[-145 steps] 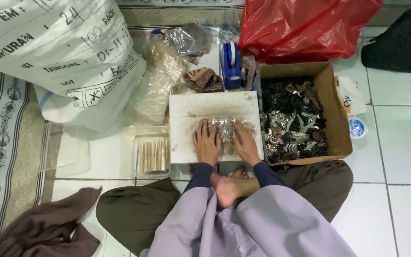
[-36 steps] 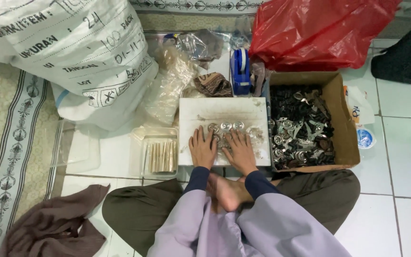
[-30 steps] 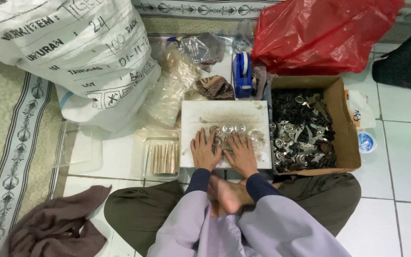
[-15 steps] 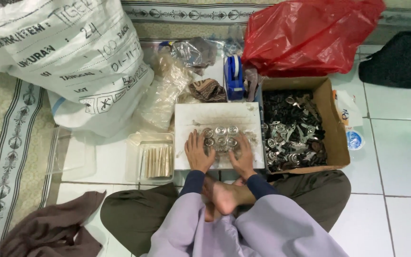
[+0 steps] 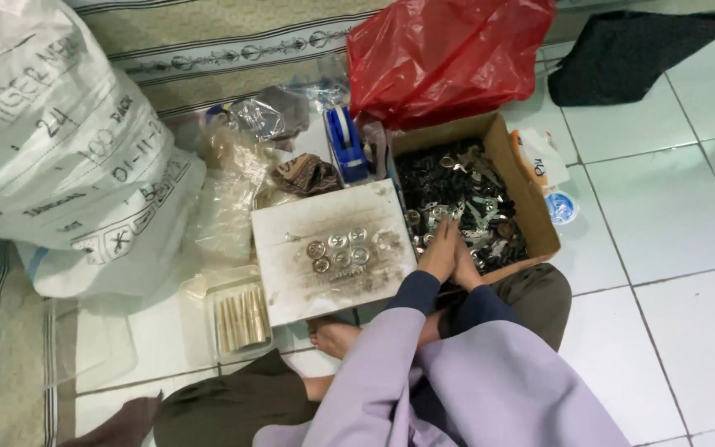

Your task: Packing small metal buckles into plastic bags while sitting on the floor

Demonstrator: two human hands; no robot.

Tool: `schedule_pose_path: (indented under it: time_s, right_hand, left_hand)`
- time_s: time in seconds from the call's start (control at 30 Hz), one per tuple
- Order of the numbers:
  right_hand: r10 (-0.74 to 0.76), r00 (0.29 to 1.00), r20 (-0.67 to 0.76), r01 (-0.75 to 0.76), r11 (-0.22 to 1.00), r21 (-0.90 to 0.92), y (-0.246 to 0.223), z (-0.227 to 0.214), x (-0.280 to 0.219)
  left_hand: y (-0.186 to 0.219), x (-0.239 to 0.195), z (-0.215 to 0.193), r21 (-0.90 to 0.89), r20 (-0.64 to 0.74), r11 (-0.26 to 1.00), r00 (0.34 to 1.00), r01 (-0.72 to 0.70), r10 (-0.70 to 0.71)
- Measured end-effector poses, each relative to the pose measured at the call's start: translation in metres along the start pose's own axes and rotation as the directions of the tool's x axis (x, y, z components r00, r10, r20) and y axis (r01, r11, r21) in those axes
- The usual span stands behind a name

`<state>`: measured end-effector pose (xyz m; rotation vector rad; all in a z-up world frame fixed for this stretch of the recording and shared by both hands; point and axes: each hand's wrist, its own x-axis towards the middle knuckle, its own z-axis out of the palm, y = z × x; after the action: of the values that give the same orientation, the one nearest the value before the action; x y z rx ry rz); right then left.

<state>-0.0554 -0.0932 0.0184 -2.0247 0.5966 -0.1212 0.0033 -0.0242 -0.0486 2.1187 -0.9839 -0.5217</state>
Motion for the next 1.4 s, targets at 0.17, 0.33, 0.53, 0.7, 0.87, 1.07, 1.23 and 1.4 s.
schedule_pose_path:
  time_s: [0.17,0.33,0.53,0.7,0.87,1.07,1.23,1.4]
  right_hand:
    - [0.039,0.999,-0.018,-0.039,0.999,-0.006,0.009,0.015,-0.001]
    - [0.055,0.998,-0.034,-0.056,0.998,-0.029,0.021,0.019,-0.004]
    - [0.08,0.996,-0.025,-0.082,0.995,-0.064,0.038,0.022,-0.003]
    - [0.092,0.996,-0.019,-0.094,0.99,-0.103,0.046,0.024,0.0]
    - [0.097,0.995,-0.012,-0.097,0.988,-0.12,0.062,0.021,-0.003]
    - [0.112,0.991,-0.076,-0.114,0.993,-0.016,0.072,0.013,0.0]
    - [0.152,0.963,-0.223,-0.088,0.958,0.274,0.063,0.009,-0.003]
    - [0.192,0.947,-0.258,-0.059,0.892,0.449,0.08,0.018,0.001]
  left_hand:
    - [-0.024,0.001,0.03,0.526,-0.021,0.843,0.993,0.111,-0.117]
    - [-0.049,0.016,0.074,0.791,0.22,0.612,0.929,0.009,-0.297]
    - [-0.038,0.007,0.054,0.78,0.197,0.625,0.958,-0.024,-0.209]
    - [-0.073,0.016,0.087,0.712,0.158,0.702,0.977,-0.012,-0.143]
    - [-0.052,0.006,0.067,0.57,-0.033,0.814,0.993,0.109,-0.11]
    - [-0.013,-0.012,0.023,0.337,-0.054,0.931,0.99,0.14,-0.129]
    - [0.014,-0.02,-0.014,0.246,0.03,0.959,0.987,0.143,-0.155]
    - [0.009,-0.021,-0.02,-0.039,-0.027,0.988,0.989,0.147,-0.148]
